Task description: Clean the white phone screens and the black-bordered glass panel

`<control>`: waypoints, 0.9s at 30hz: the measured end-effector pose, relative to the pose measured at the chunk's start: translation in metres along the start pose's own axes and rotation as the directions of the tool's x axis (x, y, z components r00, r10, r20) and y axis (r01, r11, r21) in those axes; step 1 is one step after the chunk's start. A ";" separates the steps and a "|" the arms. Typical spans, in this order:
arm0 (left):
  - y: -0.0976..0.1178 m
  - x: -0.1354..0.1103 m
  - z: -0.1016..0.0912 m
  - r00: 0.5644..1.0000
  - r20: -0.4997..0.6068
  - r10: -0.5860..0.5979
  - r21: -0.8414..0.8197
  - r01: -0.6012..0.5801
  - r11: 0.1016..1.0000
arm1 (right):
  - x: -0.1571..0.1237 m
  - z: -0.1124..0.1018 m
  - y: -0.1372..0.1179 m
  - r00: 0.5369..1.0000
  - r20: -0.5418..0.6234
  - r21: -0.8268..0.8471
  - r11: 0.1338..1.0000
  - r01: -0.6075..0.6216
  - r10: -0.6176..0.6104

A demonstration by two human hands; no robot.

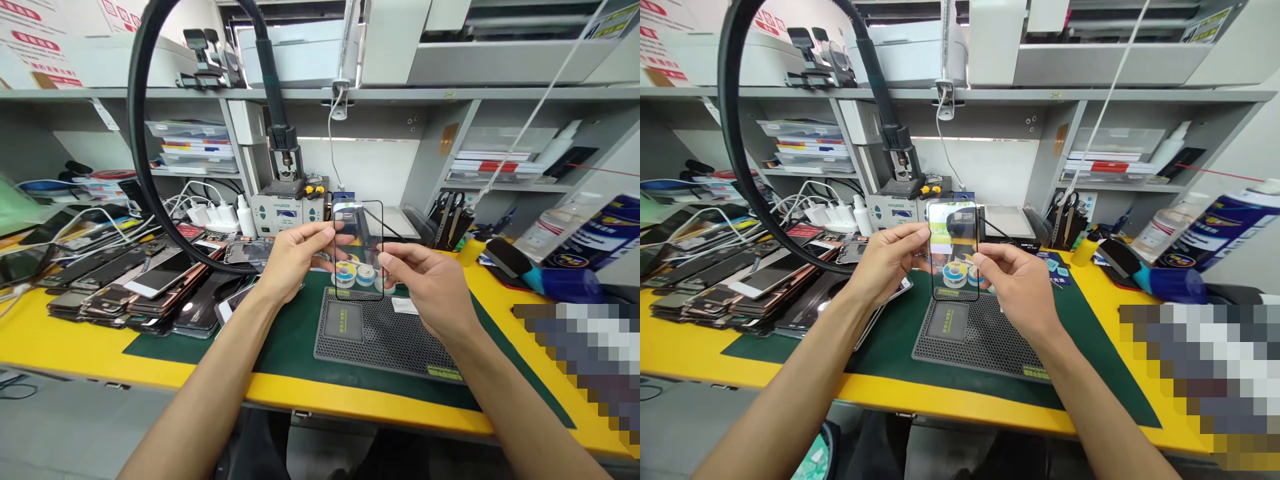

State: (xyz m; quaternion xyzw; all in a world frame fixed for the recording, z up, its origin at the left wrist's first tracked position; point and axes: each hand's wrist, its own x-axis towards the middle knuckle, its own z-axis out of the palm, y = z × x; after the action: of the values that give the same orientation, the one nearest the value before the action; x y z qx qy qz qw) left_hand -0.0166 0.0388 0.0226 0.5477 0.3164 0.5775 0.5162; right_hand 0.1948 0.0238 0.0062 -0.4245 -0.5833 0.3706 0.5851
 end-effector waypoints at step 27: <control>-0.005 0.002 0.004 1.000 -0.030 -0.010 0.011 0.011 1.000 | 0.001 0.004 0.004 0.998 -0.060 -0.045 0.999 0.002 -0.005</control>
State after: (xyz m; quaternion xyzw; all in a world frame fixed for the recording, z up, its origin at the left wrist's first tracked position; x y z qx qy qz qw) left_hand -0.0113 0.0411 0.0193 0.5403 0.3302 0.5809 0.5114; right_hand 0.1907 0.0263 0.0030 -0.4473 -0.5743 0.3435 0.5933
